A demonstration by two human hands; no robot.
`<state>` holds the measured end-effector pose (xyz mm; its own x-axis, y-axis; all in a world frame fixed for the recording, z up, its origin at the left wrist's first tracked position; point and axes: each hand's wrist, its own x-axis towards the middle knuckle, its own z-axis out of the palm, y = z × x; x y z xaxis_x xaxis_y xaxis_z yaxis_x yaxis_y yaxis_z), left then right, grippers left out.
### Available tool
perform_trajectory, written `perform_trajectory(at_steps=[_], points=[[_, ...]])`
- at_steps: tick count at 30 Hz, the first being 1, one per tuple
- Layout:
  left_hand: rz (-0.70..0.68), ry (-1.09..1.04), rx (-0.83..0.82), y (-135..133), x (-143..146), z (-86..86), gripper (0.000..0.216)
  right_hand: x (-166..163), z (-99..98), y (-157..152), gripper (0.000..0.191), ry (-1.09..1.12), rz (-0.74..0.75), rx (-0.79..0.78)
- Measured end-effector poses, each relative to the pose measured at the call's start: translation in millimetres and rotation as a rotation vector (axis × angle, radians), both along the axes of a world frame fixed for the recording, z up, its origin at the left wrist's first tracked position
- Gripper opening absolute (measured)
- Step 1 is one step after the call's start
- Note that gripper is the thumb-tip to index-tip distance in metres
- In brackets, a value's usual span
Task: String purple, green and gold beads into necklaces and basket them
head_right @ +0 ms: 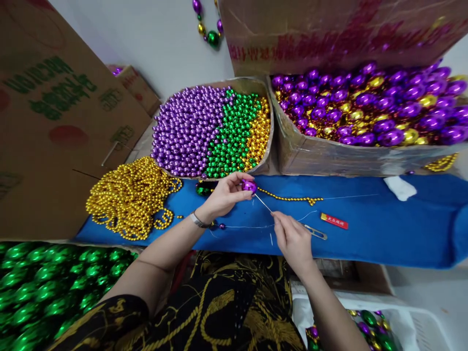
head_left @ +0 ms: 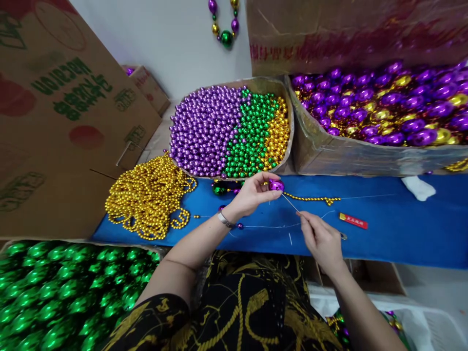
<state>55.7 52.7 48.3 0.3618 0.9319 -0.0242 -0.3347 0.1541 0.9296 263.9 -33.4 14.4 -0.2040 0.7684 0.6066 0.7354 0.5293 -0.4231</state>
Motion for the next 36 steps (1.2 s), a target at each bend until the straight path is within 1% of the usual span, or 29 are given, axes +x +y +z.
perform_trajectory(at_steps=[5,9,12,16,20,24,27,32,34,36], points=[[-0.004,0.004,0.017,-4.6,3.0,-3.3,0.048,-2.0,-1.2,1.5,0.02,-0.008,0.001,0.015],[-0.01,0.008,0.012,-7.8,4.5,-4.1,0.047,-4.6,-1.7,3.0,0.02,0.029,0.009,-0.035],[-0.043,0.038,0.027,-9.5,1.7,-1.8,0.047,-6.8,-1.7,4.2,0.019,0.053,0.024,-0.071],[-0.123,0.085,0.032,-10.2,-6.7,3.2,0.047,-9.0,-2.2,6.3,0.018,0.062,0.021,-0.052],[-0.116,0.096,0.038,-8.8,-11.8,4.1,0.043,-11.1,-4.2,7.9,0.018,0.072,0.001,-0.061],[-0.139,0.102,0.055,-7.9,-11.1,3.0,0.041,-12.0,-6.3,8.6,0.02,0.074,-0.024,-0.038],[-0.176,0.142,0.078,-9.1,-10.4,3.9,0.04,-11.7,-6.9,8.5,0.022,0.058,-0.026,-0.036],[-0.29,0.177,0.122,-12.5,-13.0,7.6,0.038,-9.7,-8.8,7.3,0.025,0.061,-0.053,0.001],[-0.257,0.229,0.172,-8.9,-16.6,10.4,0.037,-8.0,-9.2,6.6,0.025,0.065,-0.066,0.012],[-0.122,0.355,0.276,1.9,-21.0,14.0,0.032,-6.2,-8.9,6.0,0.025,0.07,-0.076,0.018]])
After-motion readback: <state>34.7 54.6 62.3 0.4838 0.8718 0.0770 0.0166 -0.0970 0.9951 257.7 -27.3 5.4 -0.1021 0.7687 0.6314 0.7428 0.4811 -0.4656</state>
